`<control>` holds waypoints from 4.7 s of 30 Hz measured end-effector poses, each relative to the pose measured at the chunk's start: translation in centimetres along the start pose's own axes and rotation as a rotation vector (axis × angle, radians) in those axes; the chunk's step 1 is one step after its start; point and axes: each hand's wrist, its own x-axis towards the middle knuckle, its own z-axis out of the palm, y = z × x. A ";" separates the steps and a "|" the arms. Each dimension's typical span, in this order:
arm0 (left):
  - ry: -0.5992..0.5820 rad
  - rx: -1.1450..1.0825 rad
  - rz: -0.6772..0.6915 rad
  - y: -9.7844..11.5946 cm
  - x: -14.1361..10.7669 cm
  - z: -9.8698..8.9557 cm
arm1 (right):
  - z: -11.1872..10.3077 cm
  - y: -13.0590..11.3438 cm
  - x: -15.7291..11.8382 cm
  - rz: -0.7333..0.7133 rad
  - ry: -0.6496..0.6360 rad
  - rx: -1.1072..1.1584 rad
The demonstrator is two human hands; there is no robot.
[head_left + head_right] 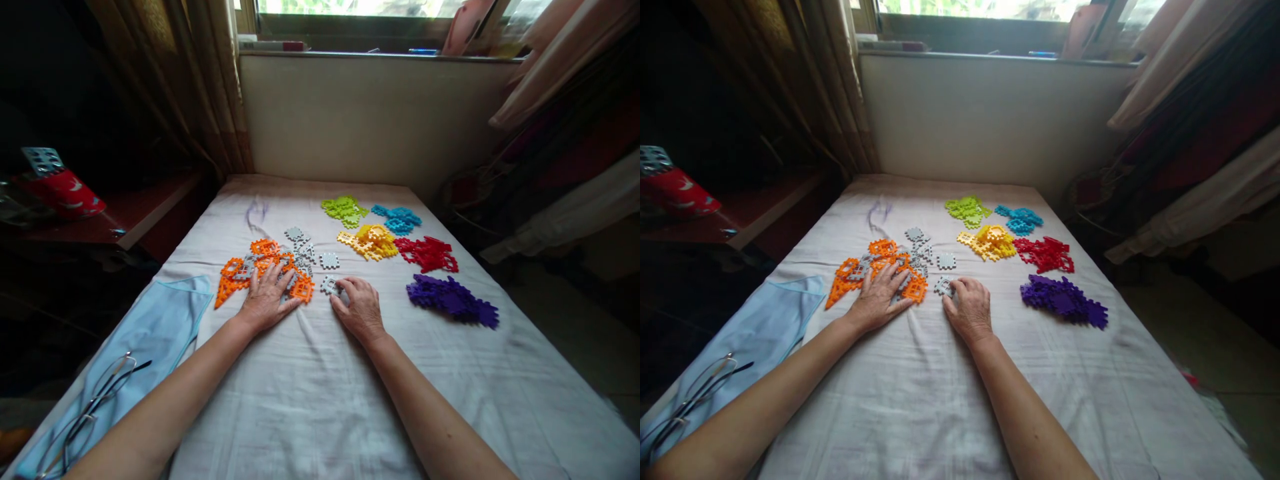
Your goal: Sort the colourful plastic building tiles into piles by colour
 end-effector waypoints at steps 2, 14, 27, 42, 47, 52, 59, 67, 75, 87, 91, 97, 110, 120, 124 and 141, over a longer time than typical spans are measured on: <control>0.017 -0.020 -0.046 0.2 0.7 0.2 | -0.2 0.0 0.0 0.001 0.003 -0.008; 0.356 -0.192 -0.200 -1.1 -1.8 1.3 | -2.5 5.6 0.6 0.261 0.083 -0.222; 0.516 -0.372 -0.206 -4.0 -1.5 0.5 | -0.5 -1.6 4.0 0.036 -0.008 0.060; 0.141 -0.098 0.020 -1.2 -2.1 -0.5 | 3.4 -0.7 7.7 0.089 -0.098 -0.072; 0.170 -0.150 0.002 -1.3 -2.0 -0.4 | 2.8 -0.7 7.7 0.075 -0.109 -0.070; 0.238 -0.184 -0.001 -1.5 -2.0 -0.1 | 1.7 0.7 6.5 0.069 -0.021 -0.024; 0.291 -0.236 -0.010 -1.7 -1.9 -0.1 | -0.7 2.9 6.0 0.125 -0.044 -0.094; 0.333 -0.311 -0.032 -1.8 -1.8 -0.4 | 0.6 1.2 5.8 0.031 -0.107 -0.118; 0.350 -0.326 0.000 -1.5 -1.7 -0.8 | -1.1 1.8 6.2 0.115 -0.146 -0.144; 0.532 -0.216 0.018 -1.7 -1.7 -0.8 | -4.9 5.5 6.2 0.264 -0.351 -0.133; 0.674 -0.192 0.023 -1.9 -1.6 -1.0 | -5.7 5.0 6.7 0.202 -0.233 -0.036; 0.695 -0.307 0.023 -1.1 -1.7 -1.1 | -4.7 0.8 6.5 0.064 -0.401 0.486; 0.415 -0.695 -0.097 1.4 -1.8 -0.6 | -3.1 -2.1 5.8 -0.026 -0.588 0.793; 0.422 -0.634 -0.120 0.4 -2.0 -0.8 | -3.1 1.9 6.6 0.161 -0.372 0.682; 0.455 -0.465 -0.157 -1.8 -2.3 -1.5 | -4.2 5.5 6.7 0.279 -0.331 0.536; 0.217 -0.090 0.045 -2.5 -2.8 -1.3 | -5.3 7.9 6.3 0.444 -0.357 0.280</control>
